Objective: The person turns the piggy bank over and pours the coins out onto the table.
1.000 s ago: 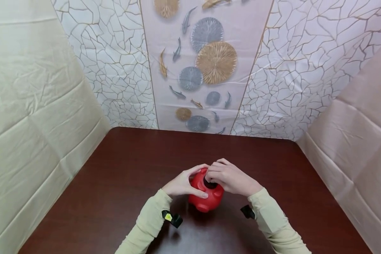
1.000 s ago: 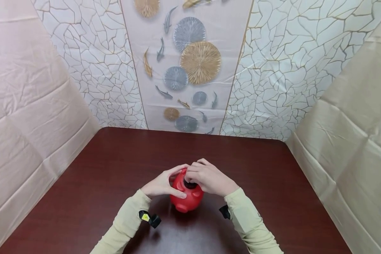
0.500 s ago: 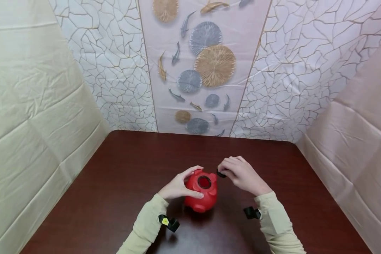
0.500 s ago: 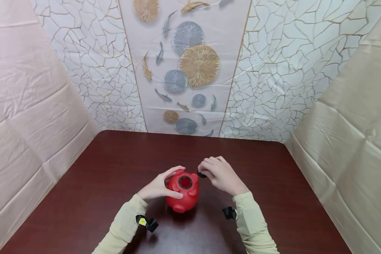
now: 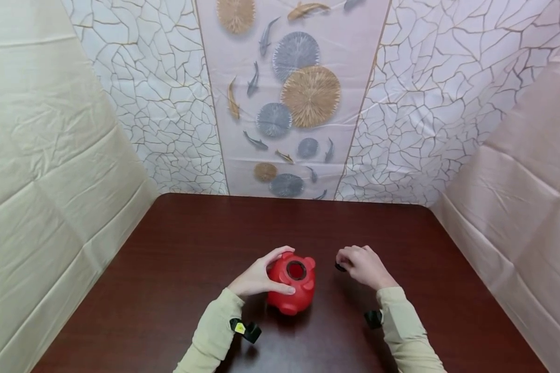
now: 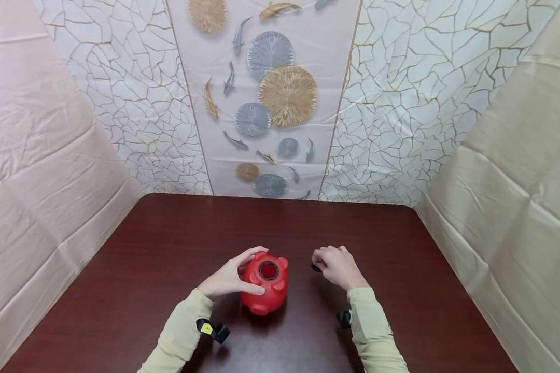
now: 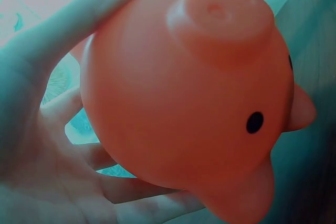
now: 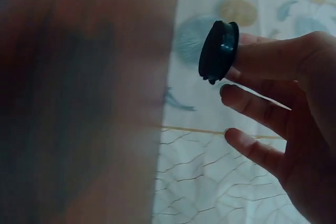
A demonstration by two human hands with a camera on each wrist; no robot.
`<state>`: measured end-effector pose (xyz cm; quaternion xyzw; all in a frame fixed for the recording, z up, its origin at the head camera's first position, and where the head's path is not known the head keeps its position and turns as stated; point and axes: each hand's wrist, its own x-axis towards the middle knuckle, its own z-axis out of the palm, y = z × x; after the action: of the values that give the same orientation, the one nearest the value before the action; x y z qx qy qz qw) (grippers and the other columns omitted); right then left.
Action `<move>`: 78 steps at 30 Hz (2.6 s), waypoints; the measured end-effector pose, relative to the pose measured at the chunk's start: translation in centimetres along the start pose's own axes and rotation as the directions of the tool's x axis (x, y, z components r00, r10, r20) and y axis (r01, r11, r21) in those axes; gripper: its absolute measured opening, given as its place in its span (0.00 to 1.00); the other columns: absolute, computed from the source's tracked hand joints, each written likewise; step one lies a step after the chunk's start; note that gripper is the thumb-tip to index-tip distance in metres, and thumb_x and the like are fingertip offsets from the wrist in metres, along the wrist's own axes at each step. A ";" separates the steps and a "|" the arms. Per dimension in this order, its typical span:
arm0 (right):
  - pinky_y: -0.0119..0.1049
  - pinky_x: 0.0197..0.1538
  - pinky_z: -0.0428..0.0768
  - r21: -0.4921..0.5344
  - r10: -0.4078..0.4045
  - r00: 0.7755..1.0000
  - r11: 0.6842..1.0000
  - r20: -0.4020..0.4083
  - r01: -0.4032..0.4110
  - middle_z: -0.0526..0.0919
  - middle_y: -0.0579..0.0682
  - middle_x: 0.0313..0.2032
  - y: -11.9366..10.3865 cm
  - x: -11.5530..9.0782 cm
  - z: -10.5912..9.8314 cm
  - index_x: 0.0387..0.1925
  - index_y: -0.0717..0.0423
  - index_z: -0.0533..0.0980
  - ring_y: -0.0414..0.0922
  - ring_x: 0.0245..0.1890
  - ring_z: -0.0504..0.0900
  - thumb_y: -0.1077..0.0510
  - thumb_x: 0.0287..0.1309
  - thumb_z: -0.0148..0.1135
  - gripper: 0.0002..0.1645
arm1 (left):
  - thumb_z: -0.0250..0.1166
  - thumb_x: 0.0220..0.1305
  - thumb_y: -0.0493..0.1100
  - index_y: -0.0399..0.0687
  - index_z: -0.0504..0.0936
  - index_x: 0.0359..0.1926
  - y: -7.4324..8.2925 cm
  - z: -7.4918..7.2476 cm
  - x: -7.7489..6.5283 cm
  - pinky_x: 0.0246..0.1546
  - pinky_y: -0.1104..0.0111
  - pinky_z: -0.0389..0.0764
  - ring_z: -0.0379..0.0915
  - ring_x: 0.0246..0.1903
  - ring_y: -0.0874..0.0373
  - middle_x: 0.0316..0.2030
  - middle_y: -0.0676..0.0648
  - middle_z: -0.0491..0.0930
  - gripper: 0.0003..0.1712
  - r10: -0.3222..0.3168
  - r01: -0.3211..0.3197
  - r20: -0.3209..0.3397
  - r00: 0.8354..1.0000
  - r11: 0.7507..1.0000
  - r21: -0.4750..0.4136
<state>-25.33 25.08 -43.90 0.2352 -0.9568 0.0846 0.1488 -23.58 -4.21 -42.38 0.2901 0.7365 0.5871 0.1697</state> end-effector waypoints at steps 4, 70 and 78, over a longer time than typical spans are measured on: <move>0.32 0.31 0.72 0.026 0.036 0.998 0.999 0.059 -0.038 0.77 0.35 0.23 0.8 -0.3 1.3 0.22 0.41 0.75 0.33 0.24 0.73 0.63 0.45 0.62 0.11 | 0.71 0.44 0.42 0.64 0.62 0.60 -0.1 -0.1 -0.1 0.43 0.68 0.78 0.67 0.52 0.57 0.55 0.49 0.69 0.41 -0.014 0.014 0.007 1.000 1.000 0.007; 0.33 0.48 0.78 0.963 0.216 0.976 0.251 0.041 -0.096 0.56 0.47 0.63 -7.7 0.8 0.1 0.66 0.40 0.44 0.47 0.60 0.60 0.60 0.51 0.60 0.48 | 0.70 0.45 0.38 0.66 0.56 0.65 -0.1 0.6 1.0 0.45 0.60 0.78 0.64 0.56 0.51 0.59 0.49 0.64 0.48 0.089 -0.133 -0.165 0.982 0.950 -0.283; 0.47 0.52 0.75 0.578 0.064 0.996 0.816 -0.070 -0.012 0.47 0.45 0.67 -7.8 1.1 -1.8 0.67 0.35 0.39 0.47 0.63 0.55 0.39 0.29 0.74 0.68 | 0.72 0.43 0.42 0.65 0.58 0.64 1.8 0.2 0.2 0.45 0.64 0.78 0.64 0.55 0.53 0.58 0.53 0.65 0.47 0.073 -0.087 -0.171 0.983 0.993 -0.079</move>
<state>-22.16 18.23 -41.18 0.2463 -0.8834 0.3832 0.1097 -23.19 -3.67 -40.66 0.2614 0.7098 0.6470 0.0959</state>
